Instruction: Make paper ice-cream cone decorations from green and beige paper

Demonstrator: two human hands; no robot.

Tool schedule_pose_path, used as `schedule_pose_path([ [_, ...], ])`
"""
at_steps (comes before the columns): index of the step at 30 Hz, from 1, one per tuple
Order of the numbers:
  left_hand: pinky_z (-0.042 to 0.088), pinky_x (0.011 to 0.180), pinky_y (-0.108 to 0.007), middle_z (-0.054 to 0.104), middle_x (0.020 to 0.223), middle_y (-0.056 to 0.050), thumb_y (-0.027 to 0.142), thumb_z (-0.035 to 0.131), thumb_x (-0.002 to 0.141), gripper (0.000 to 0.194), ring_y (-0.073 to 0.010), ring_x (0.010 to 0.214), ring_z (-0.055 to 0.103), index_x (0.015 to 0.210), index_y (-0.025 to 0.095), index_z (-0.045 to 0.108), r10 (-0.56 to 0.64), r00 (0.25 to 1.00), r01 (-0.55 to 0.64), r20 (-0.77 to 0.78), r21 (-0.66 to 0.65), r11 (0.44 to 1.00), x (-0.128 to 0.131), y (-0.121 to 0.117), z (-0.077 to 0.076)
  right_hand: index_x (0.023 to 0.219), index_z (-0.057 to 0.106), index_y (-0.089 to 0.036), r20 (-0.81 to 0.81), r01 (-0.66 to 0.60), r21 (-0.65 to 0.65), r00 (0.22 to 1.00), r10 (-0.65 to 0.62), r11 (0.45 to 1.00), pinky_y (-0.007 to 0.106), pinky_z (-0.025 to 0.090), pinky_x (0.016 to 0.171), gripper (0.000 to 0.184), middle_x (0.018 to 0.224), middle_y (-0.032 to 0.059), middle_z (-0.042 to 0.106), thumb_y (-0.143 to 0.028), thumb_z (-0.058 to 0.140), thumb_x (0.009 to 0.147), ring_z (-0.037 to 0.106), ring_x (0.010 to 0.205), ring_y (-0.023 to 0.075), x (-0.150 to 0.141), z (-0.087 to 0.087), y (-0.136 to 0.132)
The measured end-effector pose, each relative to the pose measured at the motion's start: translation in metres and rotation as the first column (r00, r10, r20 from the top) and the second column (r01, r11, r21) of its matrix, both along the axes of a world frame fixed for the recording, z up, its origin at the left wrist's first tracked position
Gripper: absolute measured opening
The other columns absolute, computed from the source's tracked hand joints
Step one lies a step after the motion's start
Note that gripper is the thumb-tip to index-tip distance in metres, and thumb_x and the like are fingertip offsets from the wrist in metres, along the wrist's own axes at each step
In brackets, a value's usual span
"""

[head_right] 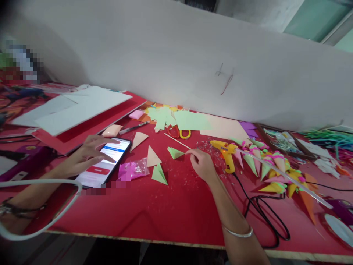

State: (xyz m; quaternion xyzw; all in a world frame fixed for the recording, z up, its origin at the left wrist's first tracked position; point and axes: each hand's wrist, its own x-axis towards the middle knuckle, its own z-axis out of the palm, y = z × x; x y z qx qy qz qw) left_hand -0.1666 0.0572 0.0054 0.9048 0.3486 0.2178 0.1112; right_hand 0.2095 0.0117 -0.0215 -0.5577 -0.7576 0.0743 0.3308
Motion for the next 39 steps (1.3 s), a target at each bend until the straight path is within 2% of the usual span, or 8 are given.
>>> schedule_pose_path([
  [8,0.022,0.094,-0.037,0.047,0.121,-0.002,0.034,0.034,0.085,0.039,-0.0200,0.111,0.032,0.073,0.021,0.068,0.045,0.999,-0.044,0.019,-0.005,0.999,0.002,-0.006,0.004,0.085,0.058,-0.020,0.001,0.004,0.031,1.000,-0.004,1.000,0.026,0.044,0.072,0.024,0.085,0.0023,0.064,-0.012,0.037,0.077,0.058,0.079,0.0149,0.003,-0.001,0.002],
  [13,0.026,0.091,-0.036,0.051,0.113,-0.001,0.030,0.034,0.085,0.035,-0.0180,0.102,0.038,0.077,0.021,0.067,0.181,0.983,-0.175,-0.027,0.150,0.973,0.014,-0.013,0.009,0.098,0.054,-0.018,0.037,0.110,0.113,0.993,-0.115,0.987,0.031,0.043,0.076,0.026,0.092,0.0078,0.057,-0.015,0.037,0.078,0.054,0.086,0.0184,0.004,-0.008,0.006],
  [17,0.034,0.082,-0.033,0.057,0.095,-0.003,0.031,0.040,0.082,0.026,-0.0181,0.092,0.046,0.085,0.023,0.064,0.137,0.980,-0.103,-0.145,0.220,0.970,0.056,-0.034,0.011,0.105,0.052,-0.015,0.224,0.145,0.051,0.962,-0.153,0.988,0.036,0.042,0.080,0.031,0.096,0.0111,0.052,-0.020,0.044,0.076,0.049,0.093,0.0234,0.006,-0.019,0.012],
  [22,0.037,0.073,-0.030,0.053,0.105,-0.007,0.040,0.044,0.078,0.041,-0.0206,0.090,0.050,0.116,0.023,0.045,0.041,0.973,0.006,-0.226,0.201,0.980,0.125,-0.062,0.009,0.103,0.052,-0.016,0.298,0.165,-0.033,0.943,-0.148,0.986,0.031,0.043,0.075,0.028,0.089,0.0085,0.054,-0.017,0.039,0.079,0.051,0.085,0.0189,0.006,-0.018,0.014],
  [29,0.030,0.077,-0.035,0.060,0.080,-0.007,0.054,0.042,0.074,0.066,-0.0224,0.079,0.053,0.128,0.019,0.030,0.027,0.924,0.120,-0.382,0.355,0.927,0.161,-0.047,-0.008,0.110,0.048,-0.009,0.361,0.183,-0.040,0.919,-0.156,0.982,0.033,0.039,0.082,0.037,0.097,0.0132,0.053,-0.008,0.036,0.076,0.048,0.092,0.0208,0.002,-0.016,0.012],
  [31,0.030,0.076,-0.034,0.060,0.078,-0.007,0.057,0.042,0.073,0.063,-0.0218,0.076,0.053,0.121,0.017,0.040,0.010,0.932,0.129,-0.362,0.357,0.925,0.160,-0.041,-0.013,0.111,0.047,-0.011,0.372,0.177,-0.036,0.916,-0.151,0.984,0.034,0.039,0.081,0.038,0.096,0.0126,0.051,-0.008,0.037,0.075,0.047,0.092,0.0212,0.000,-0.013,0.010],
  [34,0.031,0.073,-0.034,0.059,0.076,-0.007,0.058,0.041,0.073,0.049,-0.0212,0.073,0.053,0.090,0.015,0.058,-0.011,0.951,0.120,-0.309,0.338,0.933,0.155,-0.036,-0.019,0.102,0.051,-0.015,0.336,0.167,0.009,0.928,-0.161,0.986,0.031,0.041,0.073,0.031,0.091,0.0095,0.048,-0.009,0.036,0.075,0.049,0.084,0.0193,-0.004,-0.007,0.006],
  [39,0.031,0.064,-0.030,0.057,0.065,-0.002,0.056,0.045,0.073,0.041,-0.0153,0.060,0.051,0.069,0.016,0.055,-0.074,0.978,0.118,-0.196,0.224,0.967,0.151,-0.030,-0.025,0.084,0.046,-0.019,0.166,0.189,0.083,0.966,-0.200,0.979,0.028,0.040,0.064,0.020,0.086,0.0062,0.042,-0.008,0.034,0.072,0.048,0.076,0.0174,-0.011,0.003,0.000],
])
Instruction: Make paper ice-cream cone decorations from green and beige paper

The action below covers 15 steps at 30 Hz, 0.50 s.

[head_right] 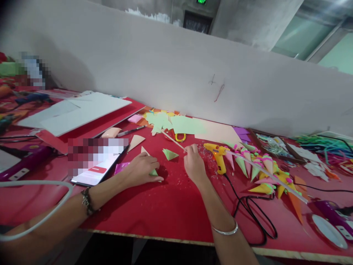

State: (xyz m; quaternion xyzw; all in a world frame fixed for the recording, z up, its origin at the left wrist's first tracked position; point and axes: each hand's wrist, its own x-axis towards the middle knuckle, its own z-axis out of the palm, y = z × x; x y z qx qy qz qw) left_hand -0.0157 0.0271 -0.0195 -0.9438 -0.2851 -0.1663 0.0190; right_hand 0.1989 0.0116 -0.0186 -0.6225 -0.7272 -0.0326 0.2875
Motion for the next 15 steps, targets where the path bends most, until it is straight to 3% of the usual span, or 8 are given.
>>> schedule_pose_path([
  [4,0.031,0.063,-0.027,0.053,0.064,0.000,0.055,0.046,0.072,0.040,-0.0126,0.060,0.048,0.066,0.016,0.050,0.025,0.994,-0.010,0.105,-0.135,0.991,-0.001,0.002,0.000,0.074,0.042,-0.020,-0.118,-0.094,0.001,0.989,0.094,0.996,0.027,0.039,0.067,0.013,0.077,0.0034,0.044,-0.010,0.033,0.075,0.047,0.073,0.0158,-0.010,0.005,-0.005],
  [10,0.032,0.059,-0.024,0.050,0.078,-0.003,0.053,0.052,0.070,0.039,-0.0134,0.068,0.044,0.058,0.015,0.048,0.052,0.980,-0.028,0.191,-0.125,0.992,-0.002,0.003,0.001,0.076,0.050,-0.019,-0.177,-0.194,-0.058,0.967,0.181,0.979,0.023,0.037,0.063,0.022,0.073,0.0033,0.052,-0.027,0.032,0.085,0.051,0.069,0.0145,-0.022,0.010,-0.014],
  [15,0.030,0.056,-0.024,0.047,0.058,0.002,0.048,0.048,0.075,0.037,-0.0098,0.054,0.039,0.057,0.016,0.046,0.192,0.918,-0.162,0.347,-0.114,0.980,-0.005,0.004,0.003,0.085,0.057,-0.019,-0.273,-0.230,-0.135,0.944,0.187,0.964,0.022,0.036,0.057,0.026,0.065,0.0018,0.056,-0.031,0.033,0.086,0.053,0.061,0.0139,-0.021,0.009,-0.015],
])
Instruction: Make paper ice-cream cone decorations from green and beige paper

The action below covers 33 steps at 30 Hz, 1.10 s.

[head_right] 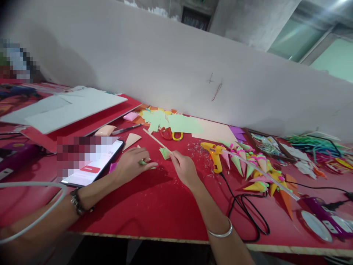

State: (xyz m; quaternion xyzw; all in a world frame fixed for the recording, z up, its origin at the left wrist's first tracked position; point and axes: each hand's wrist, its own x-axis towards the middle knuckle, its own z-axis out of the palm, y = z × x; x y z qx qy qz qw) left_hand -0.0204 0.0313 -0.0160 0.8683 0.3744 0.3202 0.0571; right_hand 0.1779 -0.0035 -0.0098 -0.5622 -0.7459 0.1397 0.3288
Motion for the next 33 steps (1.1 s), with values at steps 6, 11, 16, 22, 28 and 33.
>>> schedule_pose_path([
  [6,0.030,0.056,-0.024,0.043,0.056,0.002,0.043,0.049,0.076,0.036,-0.0101,0.056,0.038,0.054,0.016,0.041,-0.027,0.982,0.041,0.187,-0.070,0.997,-0.003,-0.003,0.008,0.100,0.053,-0.021,-0.472,-0.114,-0.186,0.882,0.013,0.976,0.020,0.027,0.040,0.028,0.066,-0.0008,0.053,-0.033,0.033,0.085,0.033,0.041,0.0063,-0.022,-0.001,-0.011],
  [11,0.027,0.051,-0.023,0.036,0.050,0.004,0.037,0.041,0.082,0.037,-0.0087,0.051,0.034,0.052,0.016,0.038,-0.030,0.951,0.108,0.306,-0.244,0.964,0.003,-0.009,0.008,0.102,0.050,-0.025,-0.656,-0.285,-0.252,0.753,0.053,0.925,0.020,0.032,0.044,0.028,0.061,-0.0036,0.049,-0.032,0.052,0.075,0.041,0.048,0.0081,-0.047,-0.004,-0.023],
  [16,0.031,0.060,-0.025,0.039,0.052,0.004,0.030,0.033,0.085,0.036,-0.0091,0.055,0.038,0.054,0.015,0.041,-0.121,0.953,0.190,0.276,-0.238,0.952,0.007,-0.012,0.009,0.075,0.050,-0.021,-0.658,-0.229,-0.236,0.753,0.018,0.944,0.022,0.035,0.050,0.010,0.057,-0.0032,0.053,-0.030,0.053,0.075,0.045,0.051,0.0092,-0.047,-0.004,-0.020],
  [22,0.039,0.072,-0.028,0.045,0.101,-0.007,0.040,0.059,0.067,0.047,-0.0149,0.083,0.045,0.105,0.017,0.042,0.074,0.895,0.046,0.440,-0.257,0.965,0.006,-0.009,0.007,0.071,0.043,-0.021,-0.743,-0.133,-0.238,0.664,-0.092,0.962,0.019,0.022,0.037,0.017,0.047,-0.0079,0.041,-0.035,0.051,0.075,0.028,0.037,0.0053,-0.036,-0.003,-0.012],
  [28,0.034,0.051,-0.021,0.048,0.059,0.002,0.040,0.040,0.079,0.032,-0.0095,0.055,0.043,0.065,0.015,0.052,-0.048,0.941,0.236,0.335,-0.548,0.802,0.004,-0.007,0.006,0.071,0.046,-0.020,-0.676,-0.144,-0.217,0.736,-0.042,0.965,0.019,0.025,0.039,0.018,0.056,-0.0040,0.049,-0.037,0.049,0.077,0.032,0.041,0.0059,-0.033,-0.005,-0.010],
  [33,0.027,0.045,-0.020,0.036,0.050,0.005,0.039,0.043,0.077,0.033,-0.0068,0.047,0.033,0.055,0.015,0.044,0.057,0.906,0.213,0.419,-0.568,0.795,0.001,-0.003,0.008,0.082,0.056,-0.019,-0.543,-0.021,-0.054,0.839,-0.011,0.998,0.021,0.027,0.043,0.035,0.051,-0.0043,0.035,-0.039,0.027,0.086,0.033,0.046,0.0083,-0.019,0.000,-0.006],
])
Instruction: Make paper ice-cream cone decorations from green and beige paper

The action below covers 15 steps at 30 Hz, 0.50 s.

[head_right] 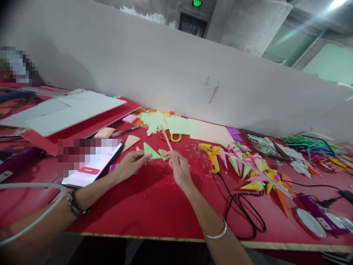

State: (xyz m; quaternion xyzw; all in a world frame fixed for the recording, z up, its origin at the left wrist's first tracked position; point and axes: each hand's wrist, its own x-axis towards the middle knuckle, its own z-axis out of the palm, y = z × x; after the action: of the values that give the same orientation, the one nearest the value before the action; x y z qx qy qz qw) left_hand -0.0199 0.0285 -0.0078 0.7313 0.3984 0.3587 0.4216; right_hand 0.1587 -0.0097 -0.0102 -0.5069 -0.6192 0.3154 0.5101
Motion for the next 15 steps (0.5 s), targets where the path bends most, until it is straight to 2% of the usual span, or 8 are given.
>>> schedule_pose_path([
  [3,0.031,0.046,-0.019,0.039,0.052,0.005,0.040,0.046,0.075,0.030,-0.0070,0.048,0.036,0.058,0.016,0.046,0.102,0.987,-0.091,0.121,-0.088,0.992,-0.003,0.005,0.000,0.092,0.055,-0.020,0.118,0.085,0.043,0.989,-0.090,0.995,0.020,0.029,0.044,0.029,0.052,-0.0047,0.036,-0.034,0.031,0.086,0.035,0.046,0.0084,0.012,0.003,0.004],
  [6,0.037,0.050,-0.020,0.042,0.054,0.004,0.040,0.047,0.074,0.030,-0.0078,0.052,0.041,0.057,0.016,0.045,0.161,0.973,-0.147,0.163,-0.094,0.985,-0.004,0.009,-0.001,0.104,0.051,-0.021,0.223,0.137,0.102,0.962,-0.157,0.985,0.022,0.037,0.053,0.028,0.068,-0.0005,0.050,-0.027,0.031,0.085,0.045,0.055,0.0096,0.018,0.001,0.007],
  [8,0.039,0.054,-0.021,0.046,0.055,0.003,0.040,0.047,0.074,0.028,-0.0088,0.054,0.045,0.059,0.016,0.048,0.138,0.976,-0.121,0.171,-0.103,0.987,-0.003,0.009,-0.003,0.105,0.051,-0.021,0.326,0.140,0.151,0.927,-0.183,0.979,0.025,0.041,0.064,0.029,0.086,0.0043,0.055,-0.024,0.031,0.084,0.052,0.071,0.0128,0.019,-0.003,0.010],
  [10,0.040,0.055,-0.022,0.049,0.055,0.003,0.040,0.047,0.075,0.027,-0.0096,0.053,0.048,0.066,0.016,0.051,0.076,0.984,-0.057,0.160,-0.118,0.991,-0.002,0.009,-0.005,0.110,0.049,-0.021,0.458,0.122,0.136,0.872,-0.172,0.983,0.027,0.041,0.068,0.031,0.091,0.0064,0.058,-0.023,0.034,0.083,0.054,0.080,0.0162,0.018,-0.009,0.012],
  [13,0.039,0.056,-0.023,0.051,0.052,0.002,0.039,0.045,0.077,0.027,-0.0102,0.053,0.050,0.069,0.015,0.054,0.011,0.994,0.002,0.108,-0.117,0.993,-0.001,0.007,-0.006,0.113,0.046,-0.022,0.614,0.089,0.056,0.782,-0.105,0.994,0.027,0.041,0.064,0.033,0.089,0.0062,0.060,-0.023,0.040,0.080,0.056,0.077,0.0174,0.017,-0.019,0.017],
  [15,0.038,0.056,-0.022,0.050,0.051,0.002,0.039,0.044,0.078,0.028,-0.0100,0.053,0.049,0.068,0.015,0.054,0.021,0.997,-0.011,0.080,-0.119,0.993,-0.001,0.006,-0.006,0.099,0.054,-0.021,0.666,0.068,0.040,0.742,-0.078,0.997,0.026,0.040,0.064,0.022,0.086,0.0059,0.059,-0.023,0.041,0.080,0.055,0.076,0.0167,0.018,-0.023,0.021],
])
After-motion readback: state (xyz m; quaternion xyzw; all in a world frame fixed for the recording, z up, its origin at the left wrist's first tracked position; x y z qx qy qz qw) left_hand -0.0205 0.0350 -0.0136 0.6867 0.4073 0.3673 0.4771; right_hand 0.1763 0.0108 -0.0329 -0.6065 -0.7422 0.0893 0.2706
